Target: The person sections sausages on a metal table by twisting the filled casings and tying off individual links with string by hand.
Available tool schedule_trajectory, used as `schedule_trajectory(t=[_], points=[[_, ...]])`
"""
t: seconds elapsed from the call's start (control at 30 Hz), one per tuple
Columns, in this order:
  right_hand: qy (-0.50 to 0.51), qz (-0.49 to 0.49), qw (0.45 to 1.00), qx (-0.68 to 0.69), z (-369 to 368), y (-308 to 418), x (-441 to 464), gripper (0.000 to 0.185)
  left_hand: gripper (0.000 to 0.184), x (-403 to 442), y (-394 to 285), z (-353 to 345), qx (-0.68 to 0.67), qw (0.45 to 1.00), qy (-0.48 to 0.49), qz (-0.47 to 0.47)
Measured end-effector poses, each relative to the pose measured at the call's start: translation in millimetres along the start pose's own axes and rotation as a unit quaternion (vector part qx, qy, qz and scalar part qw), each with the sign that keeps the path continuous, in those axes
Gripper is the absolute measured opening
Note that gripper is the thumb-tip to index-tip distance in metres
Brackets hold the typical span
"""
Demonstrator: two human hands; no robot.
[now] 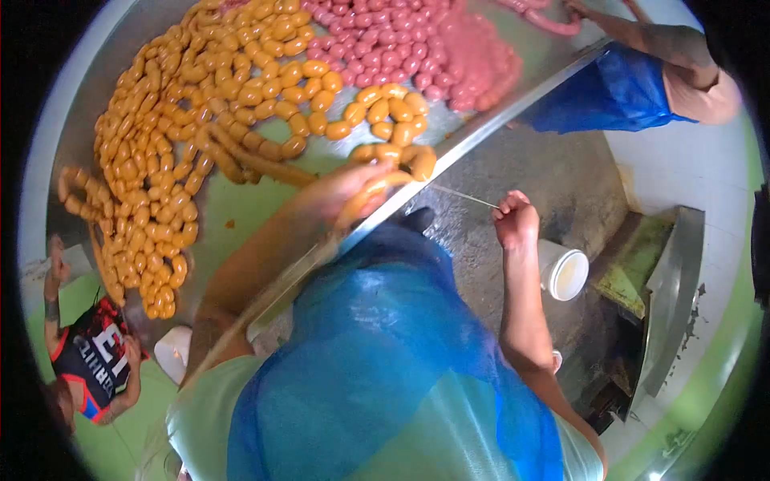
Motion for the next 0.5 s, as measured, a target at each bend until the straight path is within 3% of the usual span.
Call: schedule_trajectory(t=[0.03, 0.07, 0.1, 0.13, 0.17, 0.2, 0.23, 0.27, 0.3, 0.33, 0.37, 0.4, 0.47, 0.5], points=[[0.006, 0.011, 1.000, -0.005, -26.0, 8.6, -1.3, 0.013, 0.038, -2.6, -11.5, -6.7, 0.124, 0.992, 0.028, -0.006], [-0.071, 0.247, 0.927, -0.274, -75.1, 37.1, -27.7, 0.013, 0.043, -5.5, -23.3, -13.5, 0.238, 0.970, 0.053, -0.018], [-0.145, 0.439, 0.728, -0.507, -123.4, 46.1, -68.2, 0.014, 0.043, 2.2, -23.1, -17.3, 0.426, 0.896, 0.016, -0.126], [0.012, 0.455, 0.656, -0.603, -155.1, 20.4, -79.9, 0.016, 0.043, 3.2, -18.5, -28.5, 0.593, 0.773, -0.020, -0.225], [0.174, 0.458, 0.559, -0.669, -185.8, -10.1, -89.1, 0.021, 0.038, 12.8, -2.9, -25.5, 0.680, 0.720, -0.073, -0.116], [0.195, 0.364, 0.631, -0.657, -198.4, -27.9, -100.6, 0.019, 0.038, 16.4, 12.4, -30.0, 0.630, 0.744, -0.087, -0.202], [0.190, 0.346, 0.712, -0.580, -171.2, -37.1, -90.2, 0.025, 0.040, 7.8, 15.2, -39.0, 0.641, 0.735, -0.123, -0.183], [0.207, 0.349, 0.708, -0.577, -170.9, -38.6, -83.7, 0.025, 0.043, -0.3, 14.1, -45.9, 0.647, 0.726, -0.166, -0.165], [0.194, 0.088, 0.893, -0.397, -151.2, -56.5, -58.6, 0.028, 0.045, -9.6, 9.0, -57.5, 0.593, 0.752, -0.171, -0.230], [0.143, -0.197, 0.956, -0.166, -136.8, -90.2, -58.1, 0.031, 0.047, -19.1, 7.4, -64.3, 0.539, 0.774, -0.169, -0.288], [0.211, -0.220, 0.944, -0.126, -150.1, -99.1, -59.9, 0.034, 0.040, -7.7, 17.7, -51.6, 0.473, 0.825, -0.135, -0.280], [0.216, -0.227, 0.942, -0.122, -153.3, -106.1, -53.0, 0.034, 0.040, -7.8, 18.8, -41.1, 0.476, 0.823, -0.144, -0.275], [0.327, -0.293, 0.890, -0.120, -169.6, -122.4, -46.7, 0.032, 0.034, -13.2, 25.2, -32.2, 0.236, 0.962, -0.098, -0.092], [0.390, -0.239, 0.876, -0.151, -181.9, -115.7, -43.7, 0.028, 0.029, -35.3, 1.6, -50.2, 0.184, 0.970, -0.133, -0.087]])
Point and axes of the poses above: each hand's wrist, its own x-axis towards the middle knuckle, its own z-axis out of the back of the hand, y = z × x, the point moved 7 cm from there along x, towards the middle knuckle, and after that the axes turned 2 degrees about x, right-handed, at the moved point
